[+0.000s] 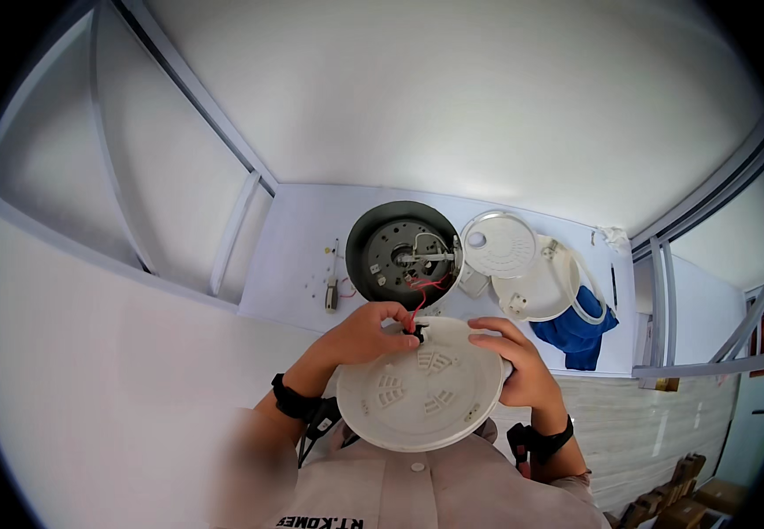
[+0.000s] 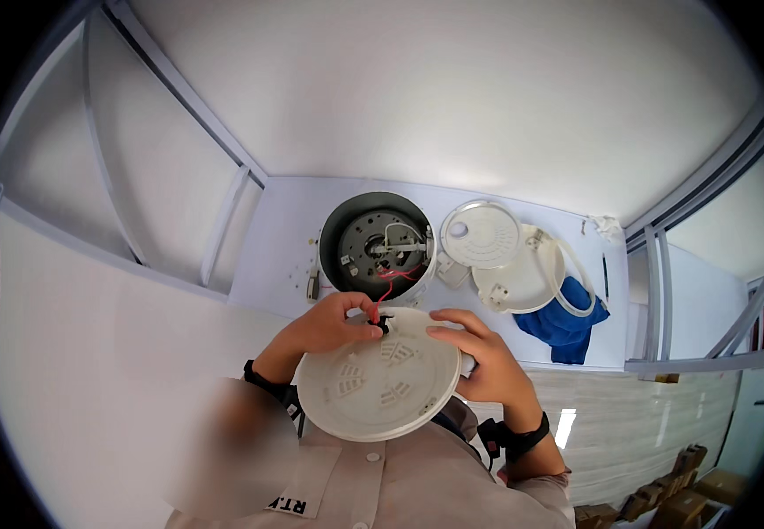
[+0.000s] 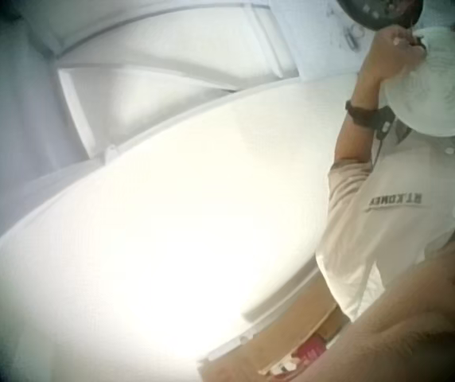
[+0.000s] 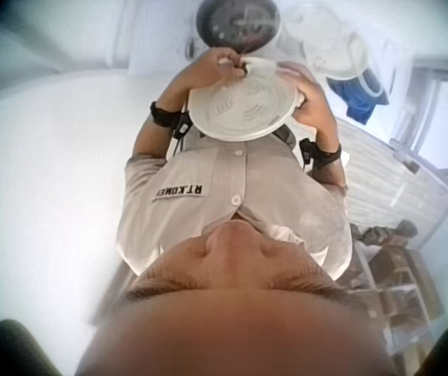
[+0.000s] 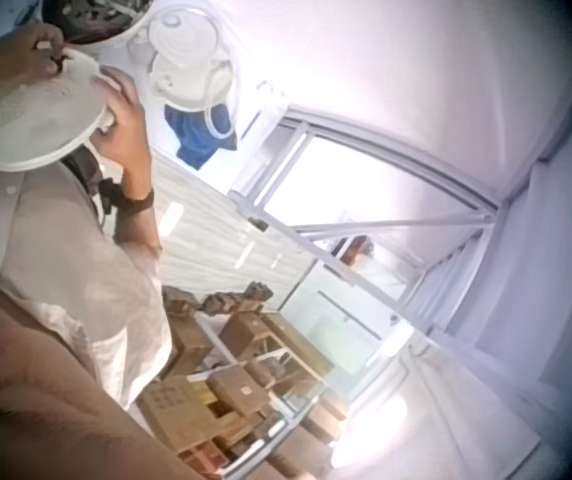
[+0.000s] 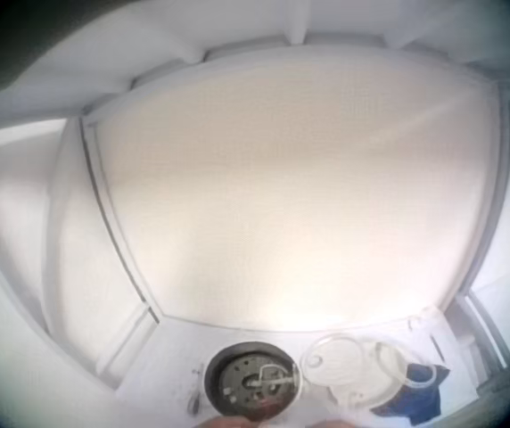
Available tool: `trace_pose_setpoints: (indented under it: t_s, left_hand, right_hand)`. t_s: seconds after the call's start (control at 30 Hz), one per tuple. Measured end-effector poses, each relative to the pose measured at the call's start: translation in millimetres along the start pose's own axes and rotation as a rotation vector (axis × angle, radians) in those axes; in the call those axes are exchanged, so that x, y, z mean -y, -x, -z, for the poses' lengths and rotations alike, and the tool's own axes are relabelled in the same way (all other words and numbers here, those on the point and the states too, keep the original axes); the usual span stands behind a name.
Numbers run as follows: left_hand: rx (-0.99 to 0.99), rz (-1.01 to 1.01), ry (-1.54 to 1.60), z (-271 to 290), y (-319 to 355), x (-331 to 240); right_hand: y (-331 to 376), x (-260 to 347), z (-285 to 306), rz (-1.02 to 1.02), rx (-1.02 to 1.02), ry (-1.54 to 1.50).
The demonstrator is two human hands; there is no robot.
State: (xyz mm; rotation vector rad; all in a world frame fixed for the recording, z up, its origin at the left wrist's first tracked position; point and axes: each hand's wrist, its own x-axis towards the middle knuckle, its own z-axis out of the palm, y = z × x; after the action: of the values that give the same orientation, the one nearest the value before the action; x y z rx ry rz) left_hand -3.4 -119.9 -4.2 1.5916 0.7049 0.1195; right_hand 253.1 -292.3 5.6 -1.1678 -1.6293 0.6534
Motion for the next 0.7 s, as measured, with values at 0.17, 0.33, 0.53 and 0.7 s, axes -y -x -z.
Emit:
trace_pose_setpoints:
  t_s: [0.17, 0.33, 0.53, 0.7]
  left_hand:
    - [0.099, 0.113, -0.028, 4, -4, -8]
    - [0.151, 0.143, 0.002, 11, -10, -6]
    - [0.121, 0.215, 0.182, 24, -18, 2]
    - [0.077, 0.339, 0.474, 41, -18, 12]
  right_hand:
    - [-4, -19, -2, 0.023, -0.053, -0.002]
    - [-10, -24, -7, 0.014, -0.100, 0.018]
    - [-17, -30, -15, -0.038, -0.150, -0.012]
    - [-31, -36, -16, -0.085, -0.127, -0.006]
